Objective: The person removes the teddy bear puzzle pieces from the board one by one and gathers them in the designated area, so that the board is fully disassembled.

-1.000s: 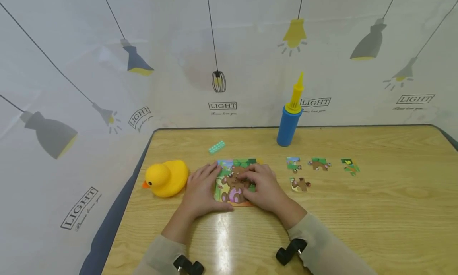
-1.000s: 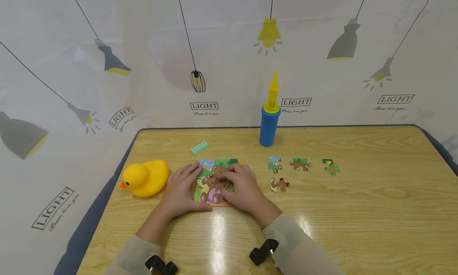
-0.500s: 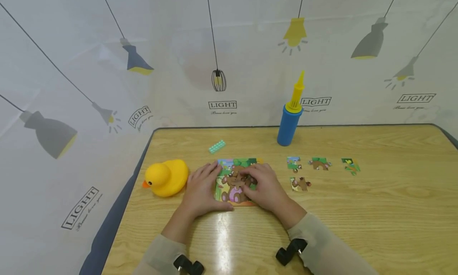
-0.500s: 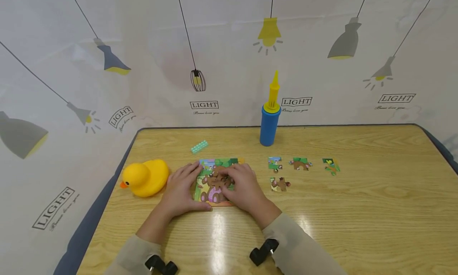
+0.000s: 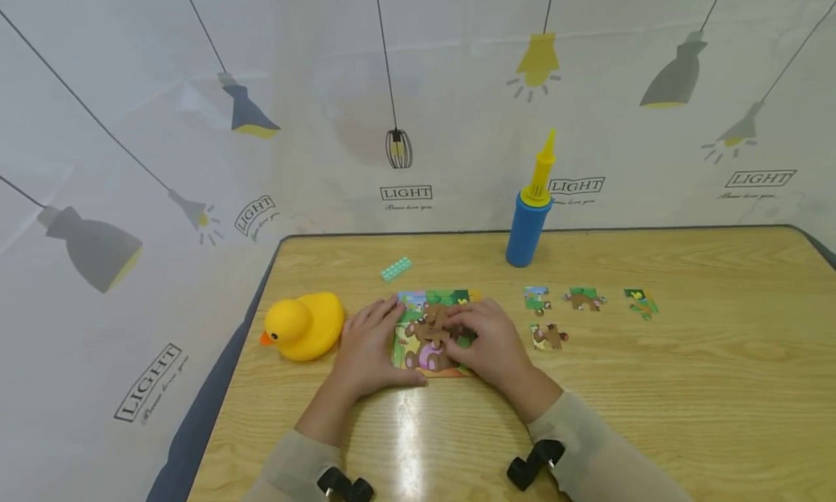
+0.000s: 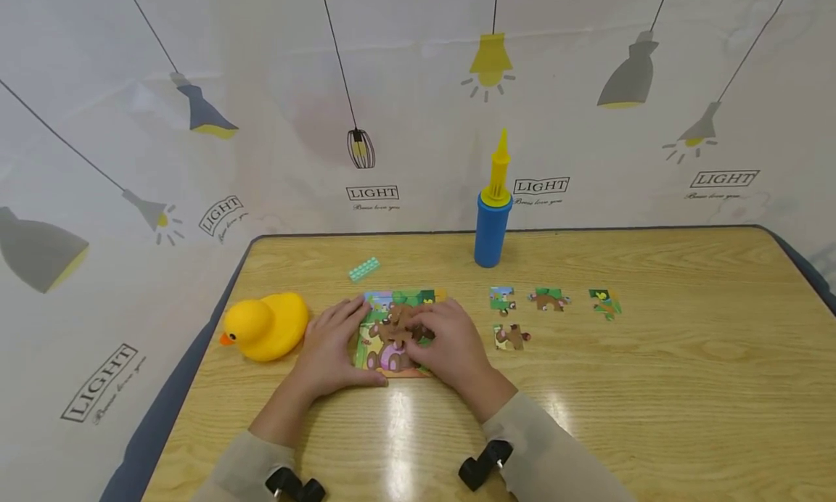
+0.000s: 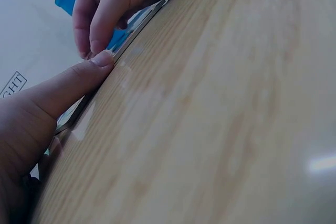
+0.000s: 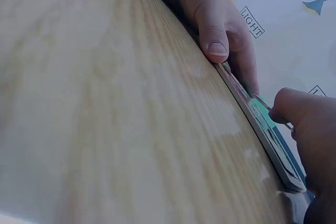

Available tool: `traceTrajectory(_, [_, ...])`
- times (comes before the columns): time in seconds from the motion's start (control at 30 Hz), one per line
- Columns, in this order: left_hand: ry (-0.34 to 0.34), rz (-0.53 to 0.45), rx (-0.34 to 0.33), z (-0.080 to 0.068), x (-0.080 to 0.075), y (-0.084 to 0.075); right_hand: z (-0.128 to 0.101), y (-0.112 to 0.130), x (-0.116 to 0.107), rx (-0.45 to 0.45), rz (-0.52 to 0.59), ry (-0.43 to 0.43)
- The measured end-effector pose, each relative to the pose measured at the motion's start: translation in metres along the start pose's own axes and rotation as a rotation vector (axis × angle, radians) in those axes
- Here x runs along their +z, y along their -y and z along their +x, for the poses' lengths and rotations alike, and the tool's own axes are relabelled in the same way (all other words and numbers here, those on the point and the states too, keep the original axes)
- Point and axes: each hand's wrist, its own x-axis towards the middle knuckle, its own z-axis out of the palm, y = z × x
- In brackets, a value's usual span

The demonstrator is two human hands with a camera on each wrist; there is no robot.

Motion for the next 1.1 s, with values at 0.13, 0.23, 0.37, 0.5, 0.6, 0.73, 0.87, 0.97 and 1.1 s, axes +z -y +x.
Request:
traceTrajectory(0.13, [-0.003, 0.002, 0.005, 0.0, 0.0, 0.0, -0.007, -0.002, -0.003, -0.045, 0.017, 0.0])
traceTrajectory(0.23, [-0.011, 0.0, 0.011, 0.0, 0.0, 0.001, -0.012, -0.002, -0.008, -0.072, 0.018, -0.011])
traceTrajectory(0.37, [-0.011, 0.003, 0.01, 0.0, 0.001, 0.001, -0.02, -0.005, -0.015, -0.094, 0.02, -0.026])
traceTrajectory(0.5, [-0.005, 0.005, 0.005, 0.0, 0.001, 0.001, -0.027, -0.01, -0.023, -0.097, 0.037, -0.027])
traceTrajectory(0.6, [-0.005, -0.001, 0.005, 0.0, 0.0, 0.0, -0.033, -0.013, -0.031, -0.09, 0.063, -0.029])
traceTrajectory(0.73, [-0.003, -0.008, 0.006, 0.0, 0.0, 0.0, -0.043, -0.016, -0.042, -0.096, 0.076, -0.048])
traceTrajectory(0.87, [-0.003, -0.014, 0.006, 0.0, 0.0, -0.001, -0.054, -0.022, -0.055, -0.088, 0.058, -0.051])
traceTrajectory(0.97, [-0.006, -0.015, 0.011, 0.0, 0.001, 0.0, -0.062, -0.028, -0.066, -0.072, 0.053, -0.049])
traceTrajectory(1.1, [-0.007, -0.009, 0.011, 0.0, 0.002, 0.001, -0.073, -0.037, -0.078, -0.061, 0.038, -0.056])
